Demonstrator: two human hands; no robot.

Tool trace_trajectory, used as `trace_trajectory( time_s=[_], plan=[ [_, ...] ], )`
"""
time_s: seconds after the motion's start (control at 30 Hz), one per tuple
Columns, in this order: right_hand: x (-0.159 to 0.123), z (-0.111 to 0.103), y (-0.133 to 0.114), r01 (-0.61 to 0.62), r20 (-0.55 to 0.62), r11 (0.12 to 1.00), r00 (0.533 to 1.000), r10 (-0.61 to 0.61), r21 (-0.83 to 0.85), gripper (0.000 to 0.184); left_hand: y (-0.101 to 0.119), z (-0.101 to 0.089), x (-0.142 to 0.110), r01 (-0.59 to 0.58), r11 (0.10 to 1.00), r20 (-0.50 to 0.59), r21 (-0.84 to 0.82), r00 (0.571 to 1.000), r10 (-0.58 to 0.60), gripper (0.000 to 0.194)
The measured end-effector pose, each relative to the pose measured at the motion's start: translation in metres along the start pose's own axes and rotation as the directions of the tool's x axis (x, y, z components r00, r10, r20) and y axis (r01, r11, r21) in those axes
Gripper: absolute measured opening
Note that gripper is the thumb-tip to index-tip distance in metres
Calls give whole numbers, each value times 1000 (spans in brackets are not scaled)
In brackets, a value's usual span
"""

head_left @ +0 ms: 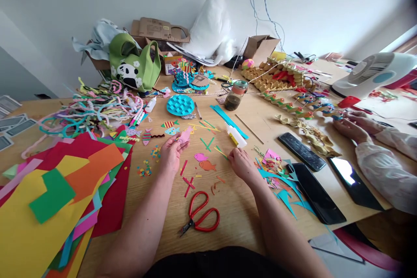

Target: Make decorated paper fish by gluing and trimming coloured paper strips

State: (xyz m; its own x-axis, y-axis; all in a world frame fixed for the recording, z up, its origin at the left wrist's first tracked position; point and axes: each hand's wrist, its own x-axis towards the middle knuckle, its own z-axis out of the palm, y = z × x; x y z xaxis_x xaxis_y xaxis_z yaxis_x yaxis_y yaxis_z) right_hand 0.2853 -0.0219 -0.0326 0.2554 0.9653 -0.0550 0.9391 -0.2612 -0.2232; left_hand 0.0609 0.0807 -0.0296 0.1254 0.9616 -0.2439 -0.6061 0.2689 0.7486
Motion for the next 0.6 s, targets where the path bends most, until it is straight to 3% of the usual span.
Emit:
trace_trajectory(
  time_s=[0.33, 0.6],
  plan=[
    [-5, -5, -3, 26, 9, 1000, 1000, -26, 12, 6, 1, 1, -1, 11, 1000, 10, 7, 1000, -11, 30],
    [-14, -10, -5, 37, 27, 994, 999, -35, -98, 12, 0, -2, 1, 2, 1000, 20, 14, 1000, -2, 30]
  ],
)
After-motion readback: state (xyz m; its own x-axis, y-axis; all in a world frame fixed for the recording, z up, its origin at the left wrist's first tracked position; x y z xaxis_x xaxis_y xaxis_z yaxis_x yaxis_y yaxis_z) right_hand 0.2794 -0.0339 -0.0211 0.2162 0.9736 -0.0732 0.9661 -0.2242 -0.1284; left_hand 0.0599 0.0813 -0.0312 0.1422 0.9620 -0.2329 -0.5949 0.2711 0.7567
